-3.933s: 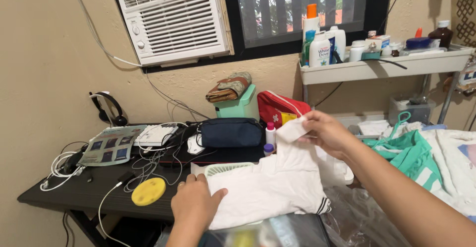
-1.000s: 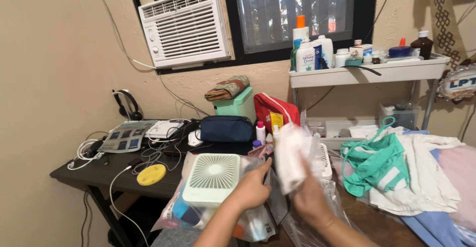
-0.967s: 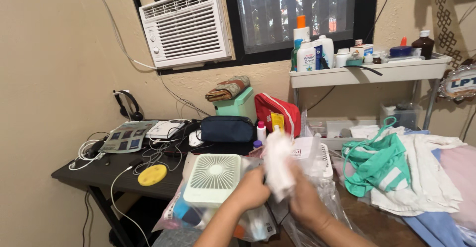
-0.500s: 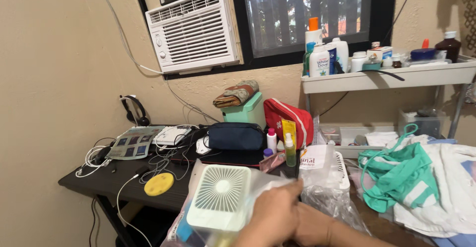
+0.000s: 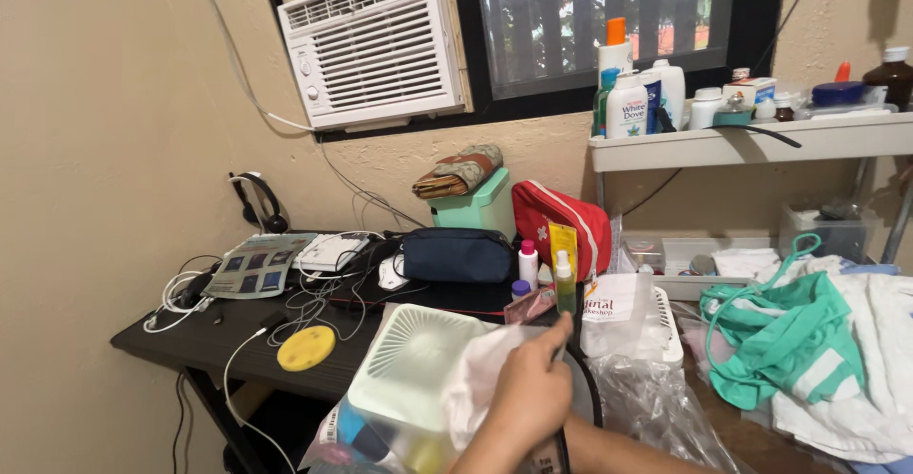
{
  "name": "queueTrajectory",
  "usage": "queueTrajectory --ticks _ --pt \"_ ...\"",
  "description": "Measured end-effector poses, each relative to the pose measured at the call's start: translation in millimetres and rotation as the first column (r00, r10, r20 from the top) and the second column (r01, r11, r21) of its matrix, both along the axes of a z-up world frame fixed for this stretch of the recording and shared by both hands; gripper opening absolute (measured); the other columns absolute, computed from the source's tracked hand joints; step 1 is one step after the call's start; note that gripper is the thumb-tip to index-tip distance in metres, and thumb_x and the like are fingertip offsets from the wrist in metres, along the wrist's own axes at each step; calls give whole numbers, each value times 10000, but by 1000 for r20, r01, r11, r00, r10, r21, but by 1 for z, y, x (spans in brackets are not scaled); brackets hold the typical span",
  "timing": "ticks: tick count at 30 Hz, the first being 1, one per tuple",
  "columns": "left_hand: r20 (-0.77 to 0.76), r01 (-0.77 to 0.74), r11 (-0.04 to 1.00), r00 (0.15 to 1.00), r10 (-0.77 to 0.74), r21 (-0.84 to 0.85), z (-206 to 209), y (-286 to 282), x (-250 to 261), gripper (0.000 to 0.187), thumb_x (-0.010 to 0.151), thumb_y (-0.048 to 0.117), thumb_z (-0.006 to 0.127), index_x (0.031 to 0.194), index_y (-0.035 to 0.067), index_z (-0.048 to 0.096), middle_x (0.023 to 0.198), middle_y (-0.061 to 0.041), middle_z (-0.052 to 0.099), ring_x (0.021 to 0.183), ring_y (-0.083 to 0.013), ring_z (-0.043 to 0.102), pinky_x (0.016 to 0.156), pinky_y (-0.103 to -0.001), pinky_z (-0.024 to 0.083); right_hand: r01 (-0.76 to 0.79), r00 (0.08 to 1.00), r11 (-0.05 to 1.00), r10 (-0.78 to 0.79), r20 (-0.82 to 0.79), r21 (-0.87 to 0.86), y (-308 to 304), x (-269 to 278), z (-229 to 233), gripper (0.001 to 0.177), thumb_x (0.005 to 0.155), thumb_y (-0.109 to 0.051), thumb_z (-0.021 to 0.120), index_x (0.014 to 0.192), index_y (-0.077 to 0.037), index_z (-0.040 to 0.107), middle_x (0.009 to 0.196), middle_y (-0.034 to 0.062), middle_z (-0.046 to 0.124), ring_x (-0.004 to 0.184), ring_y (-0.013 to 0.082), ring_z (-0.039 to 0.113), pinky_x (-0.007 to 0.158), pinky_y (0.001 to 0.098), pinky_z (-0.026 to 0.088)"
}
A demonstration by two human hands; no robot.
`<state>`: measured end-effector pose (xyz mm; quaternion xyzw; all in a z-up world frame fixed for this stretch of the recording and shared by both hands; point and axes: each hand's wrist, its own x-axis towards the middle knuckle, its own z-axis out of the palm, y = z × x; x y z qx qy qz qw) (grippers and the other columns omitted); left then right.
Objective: The person places a small fan and folded white cloth into a clear plastic bag, then ties the bag closed. They then fold a green cloth and place it into another plastic bag.
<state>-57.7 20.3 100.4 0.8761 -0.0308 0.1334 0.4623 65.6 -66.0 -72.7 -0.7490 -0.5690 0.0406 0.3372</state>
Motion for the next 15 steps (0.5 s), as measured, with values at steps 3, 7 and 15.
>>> queueTrajectory --ticks 3,7,15 --pt "100 26 999 995 -24 -23 4 -2 -1 626 806 41 496 1419 133 582 1066 -267 697 971 -394 714 884 -443 537 84 996 996 -84 -16 4 -6 -1 -5 654 848 -411 612 1427 -126 513 1542 142 443 1455 384 399 1192 540 284" --pt "112 8 991 993 -23 134 1 -12 -5 640 805 41 518 1436 131 569 1018 -293 691 990 -415 683 903 -470 517 170 985 985 -170 12 11 -11 -9 6 670 856 -436 589 1451 -140 499 1564 132 422 1469 370 383 1199 540 270" --pt "223 -20 960 974 -45 279 -6 -21 -2 592 788 20 525 1360 120 643 1108 -223 713 983 -432 671 907 -506 503 -63 698 989 -52 714 134 45 -16 64 704 874 -485 543 1500 -170 471 1609 112 380 1498 342 349 1212 539 242"
